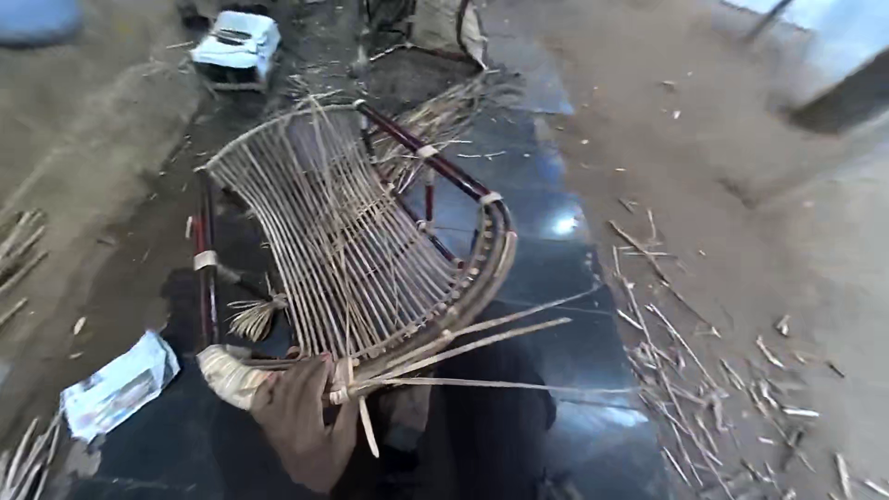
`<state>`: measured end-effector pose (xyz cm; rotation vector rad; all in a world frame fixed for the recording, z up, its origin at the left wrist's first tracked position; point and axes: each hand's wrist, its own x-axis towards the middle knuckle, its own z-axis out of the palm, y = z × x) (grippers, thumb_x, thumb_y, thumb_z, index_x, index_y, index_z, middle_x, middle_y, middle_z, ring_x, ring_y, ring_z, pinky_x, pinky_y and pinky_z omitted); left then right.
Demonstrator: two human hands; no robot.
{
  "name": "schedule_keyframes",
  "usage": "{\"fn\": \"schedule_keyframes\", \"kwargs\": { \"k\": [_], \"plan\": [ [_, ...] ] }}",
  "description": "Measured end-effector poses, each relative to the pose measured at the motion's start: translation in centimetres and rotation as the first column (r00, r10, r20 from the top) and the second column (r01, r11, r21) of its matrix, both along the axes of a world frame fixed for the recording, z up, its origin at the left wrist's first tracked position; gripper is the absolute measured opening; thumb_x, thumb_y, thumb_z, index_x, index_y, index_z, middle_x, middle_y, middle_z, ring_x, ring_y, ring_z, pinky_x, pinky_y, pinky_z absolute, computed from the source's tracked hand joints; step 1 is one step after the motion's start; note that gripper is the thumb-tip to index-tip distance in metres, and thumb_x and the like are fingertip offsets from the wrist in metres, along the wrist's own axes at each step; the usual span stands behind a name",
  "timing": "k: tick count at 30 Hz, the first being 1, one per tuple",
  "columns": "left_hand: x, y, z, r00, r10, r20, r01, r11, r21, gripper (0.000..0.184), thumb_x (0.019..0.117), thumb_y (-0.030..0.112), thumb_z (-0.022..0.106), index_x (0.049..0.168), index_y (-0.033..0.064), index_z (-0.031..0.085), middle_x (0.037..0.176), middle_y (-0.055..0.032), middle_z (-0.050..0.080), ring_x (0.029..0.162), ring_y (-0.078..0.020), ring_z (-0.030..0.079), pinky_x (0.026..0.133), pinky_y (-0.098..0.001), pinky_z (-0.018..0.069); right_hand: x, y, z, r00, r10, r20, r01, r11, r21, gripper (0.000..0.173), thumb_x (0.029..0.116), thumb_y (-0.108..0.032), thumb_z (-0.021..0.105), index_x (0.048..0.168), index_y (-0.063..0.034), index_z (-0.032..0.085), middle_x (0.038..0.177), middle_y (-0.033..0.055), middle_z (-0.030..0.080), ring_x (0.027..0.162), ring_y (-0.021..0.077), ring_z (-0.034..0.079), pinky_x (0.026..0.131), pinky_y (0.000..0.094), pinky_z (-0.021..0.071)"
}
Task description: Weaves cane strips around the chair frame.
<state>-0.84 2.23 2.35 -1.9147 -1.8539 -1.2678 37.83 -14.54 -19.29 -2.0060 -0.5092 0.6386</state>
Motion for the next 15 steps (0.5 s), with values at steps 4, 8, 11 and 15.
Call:
{"fn": "schedule_keyframes", "kwargs": {
  "k": [4,8,11,15],
  "plan": [
    [-0.6,0.0,-0.7,0.999,-0.022,0.036,0.02,0.999,0.049,0.039,0.0885,0.041,0.072,0.113,0.0108,0.075,0.117,-0.0081,0.075,0.115,-0.0202,0.067,0.111,-0.0524,0.0362,1.7,7.3,14.9,0.938,0.246,-0.245,-0.158,0.931,0.33,0.029,0.1089,-0.015,0.038,0.136,-0.0053,0.043,0.076,-0.0056,0.062,0.059,0.0104,0.064,0.056,0.0326,0.0612],
    [-0.9,-0.1,-1.0,0.999,-0.019,0.044,0.015,0.995,0.098,0.037,0.0871,0.04,0.075,0.11,0.0119,0.076,0.116,-0.0072,0.076,0.113,-0.0199,0.068,0.11,-0.0521,0.0378,-9.1,10.1,29.4,0.627,0.694,0.355,-0.779,0.571,0.259,0.024,0.1037,-0.011,0.06,0.126,-0.006,0.068,0.096,0.0017,0.077,0.08,0.0107,0.074,0.071,0.0305,0.0648],
    [-0.6,0.1,-0.9,0.999,-0.031,0.036,0.027,0.992,0.12,0.036,0.0878,0.04,0.073,0.109,0.0109,0.077,0.116,-0.0079,0.076,0.113,-0.0212,0.067,0.109,-0.0516,0.0375,-19.5,11.3,29.1,0.443,0.607,0.659,-0.843,0.533,0.075,0.021,0.0979,-0.015,0.066,0.114,-0.0083,0.077,0.098,0.0075,0.076,0.083,0.0133,0.074,0.072,0.03,0.0632],
    [-0.4,0.0,-0.6,0.997,-0.031,0.071,0.023,0.994,0.107,0.031,0.0891,0.034,0.07,0.108,0.0113,0.078,0.117,-0.0068,0.076,0.113,-0.022,0.067,0.108,-0.0529,0.0388,-24.3,14.2,25.5,0.452,0.51,0.732,-0.833,0.536,0.141,0.022,0.0978,-0.021,0.063,0.104,-0.0085,0.079,0.085,0.006,0.074,0.068,0.0134,0.072,0.057,0.0304,0.0605]
  ]
}}
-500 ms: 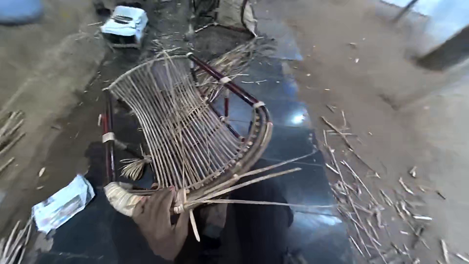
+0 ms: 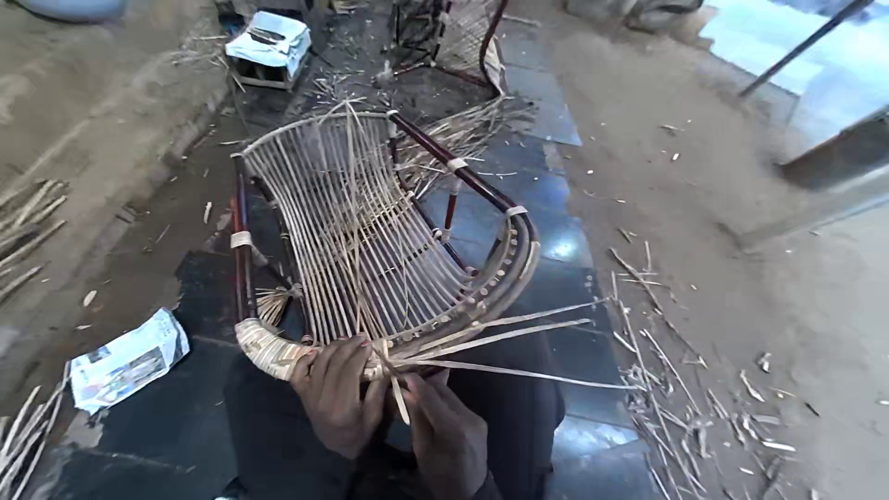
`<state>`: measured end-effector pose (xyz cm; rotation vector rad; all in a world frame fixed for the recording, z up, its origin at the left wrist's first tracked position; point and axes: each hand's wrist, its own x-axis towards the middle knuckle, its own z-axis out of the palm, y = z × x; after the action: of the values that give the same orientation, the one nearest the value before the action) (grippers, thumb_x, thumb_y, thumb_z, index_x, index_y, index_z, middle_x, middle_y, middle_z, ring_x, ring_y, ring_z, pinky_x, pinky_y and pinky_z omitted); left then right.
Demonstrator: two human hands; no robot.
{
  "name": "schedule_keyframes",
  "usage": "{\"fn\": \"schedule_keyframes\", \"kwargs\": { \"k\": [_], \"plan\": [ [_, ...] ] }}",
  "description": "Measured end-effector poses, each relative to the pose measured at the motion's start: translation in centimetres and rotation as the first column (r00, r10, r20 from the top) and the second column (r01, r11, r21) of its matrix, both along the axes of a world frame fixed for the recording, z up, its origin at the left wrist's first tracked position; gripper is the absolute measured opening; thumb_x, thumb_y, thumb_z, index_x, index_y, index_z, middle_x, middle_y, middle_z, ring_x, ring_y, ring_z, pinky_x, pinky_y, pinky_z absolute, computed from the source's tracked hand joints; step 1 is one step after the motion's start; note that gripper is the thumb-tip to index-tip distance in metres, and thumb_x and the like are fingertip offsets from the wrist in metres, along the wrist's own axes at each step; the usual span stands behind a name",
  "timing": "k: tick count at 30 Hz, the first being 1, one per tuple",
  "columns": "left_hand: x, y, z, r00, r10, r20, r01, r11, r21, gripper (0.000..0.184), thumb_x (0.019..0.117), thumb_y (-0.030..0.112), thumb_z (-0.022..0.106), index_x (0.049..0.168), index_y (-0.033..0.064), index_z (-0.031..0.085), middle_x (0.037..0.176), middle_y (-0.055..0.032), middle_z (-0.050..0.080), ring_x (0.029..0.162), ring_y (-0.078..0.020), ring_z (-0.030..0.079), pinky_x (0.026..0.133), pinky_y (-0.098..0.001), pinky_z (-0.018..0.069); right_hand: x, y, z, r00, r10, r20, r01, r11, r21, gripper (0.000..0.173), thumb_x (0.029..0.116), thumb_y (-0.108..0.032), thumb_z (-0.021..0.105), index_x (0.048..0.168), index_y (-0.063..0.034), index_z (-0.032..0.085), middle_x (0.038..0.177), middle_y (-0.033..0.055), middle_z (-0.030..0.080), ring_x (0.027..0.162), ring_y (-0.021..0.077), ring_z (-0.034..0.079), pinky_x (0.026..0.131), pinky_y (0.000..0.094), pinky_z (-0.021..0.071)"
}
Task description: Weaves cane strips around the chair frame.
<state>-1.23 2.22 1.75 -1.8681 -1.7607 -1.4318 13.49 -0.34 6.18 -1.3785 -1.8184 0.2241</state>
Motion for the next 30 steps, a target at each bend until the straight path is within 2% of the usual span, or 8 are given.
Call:
{"fn": "schedule_keyframes", "kwargs": {
  "k": [5,9,13,17,21,24,28,30],
  "plan": [
    [-0.4,0.0,-0.2,1.0,-0.008,0.006,0.008,1.0,-0.001,0.03,0.088,0.035,0.07,0.106,0.0116,0.078,0.116,-0.005,0.076,0.114,-0.0204,0.067,0.108,-0.0515,0.0394,-0.5,1.4,-0.4,0.998,-0.018,-0.062,0.013,0.997,-0.082,0.032,0.1006,-0.038,0.061,0.087,-0.0121,0.076,0.071,-0.0021,0.07,0.058,0.0085,0.066,0.049,0.0304,0.055],
    [-0.2,-0.1,-0.2,1.0,-0.012,0.004,0.012,1.0,-0.002,0.031,0.0912,0.035,0.064,0.108,0.0132,0.078,0.117,-0.0049,0.076,0.112,-0.0193,0.067,0.106,-0.0504,0.0396,0.0,-0.3,1.8,0.78,-0.044,-0.625,-0.391,0.744,-0.542,0.032,0.102,-0.032,0.063,0.089,-0.0039,0.069,0.059,-0.001,0.061,0.044,0.0076,0.056,0.04,0.0264,0.0492],
    [-0.4,0.1,-0.5,1.0,0.0,0.007,0.0,1.0,0.019,0.029,0.0906,0.035,0.067,0.107,0.0134,0.078,0.117,-0.0048,0.076,0.112,-0.0181,0.068,0.108,-0.0494,0.0387,-0.1,-1.9,3.0,0.608,-0.123,-0.784,-0.516,0.69,-0.508,0.031,0.0926,-0.037,0.075,0.087,-0.0077,0.066,0.058,-0.0038,0.057,0.042,0.0043,0.051,0.039,0.0233,0.0457],
    [0.1,0.5,-0.2,1.0,0.013,0.005,-0.013,1.0,0.02,0.026,0.0888,0.03,0.069,0.105,0.0127,0.079,0.115,-0.0048,0.076,0.111,-0.0189,0.068,0.107,-0.0503,0.039,-0.2,1.4,0.8,0.586,-0.22,-0.78,-0.44,0.722,-0.534,0.03,0.1006,-0.029,0.065,0.09,-0.0009,0.068,0.062,0.0038,0.065,0.04,0.0085,0.052,0.037,0.0248,0.0449],
    [-0.2,-1.2,0.4,1.0,0.008,0.02,-0.009,0.999,0.042,0.028,0.0917,0.04,0.071,0.109,0.018,0.076,0.12,-0.0046,0.073,0.122,-0.0258,0.061,0.112,-0.0547,0.0351,-0.9,1.4,0.9,0.517,-0.107,-0.849,-0.47,0.794,-0.386,0.017,0.0981,-0.012,0.064,0.09,0.0007,0.072,0.06,0.0022,0.064,0.042,0.0041,0.051,0.039,0.0205,0.0427],
    [0.0,-2.9,0.3,0.997,0.018,0.075,-0.021,0.999,0.043,0.021,0.0946,0.043,0.07,0.105,0.0248,0.072,0.116,0.0033,0.068,0.124,-0.0184,0.057,0.115,-0.0467,0.0336,-1.2,1.4,1.3,0.527,-0.103,-0.844,-0.488,0.776,-0.4,0.015,0.0978,-0.009,0.065,0.089,-0.0001,0.072,0.058,0.0006,0.063,0.043,0.0034,0.05,0.04,0.02,0.0415],
    [-1.7,-0.4,1.0,0.996,-0.092,-0.017,0.093,0.993,0.075,0.038,0.0944,0.045,0.071,0.122,0.0184,0.069,0.13,-0.0043,0.068,0.132,-0.0254,0.056,0.117,-0.0538,0.034,-1.3,1.2,1.0,0.492,-0.151,-0.857,-0.517,0.742,-0.428,0.019,0.0972,-0.015,0.066,0.084,-0.0025,0.069,0.058,0.0007,0.062,0.042,0.0049,0.052,0.04,0.0209,0.0434],
    [-2.4,0.8,2.0,0.959,-0.242,-0.149,0.238,0.97,-0.045,0.04,0.1003,0.042,0.062,0.129,0.0148,0.07,0.135,-0.0082,0.068,0.128,-0.0254,0.062,0.109,-0.0507,0.0485,-0.9,0.9,1.1,0.496,-0.132,-0.858,-0.513,0.752,-0.413,0.018,0.0973,-0.015,0.066,0.083,-0.0031,0.068,0.057,0.0004,0.062,0.042,0.0048,0.052,0.039,0.0208,0.0436]
  ]
}}
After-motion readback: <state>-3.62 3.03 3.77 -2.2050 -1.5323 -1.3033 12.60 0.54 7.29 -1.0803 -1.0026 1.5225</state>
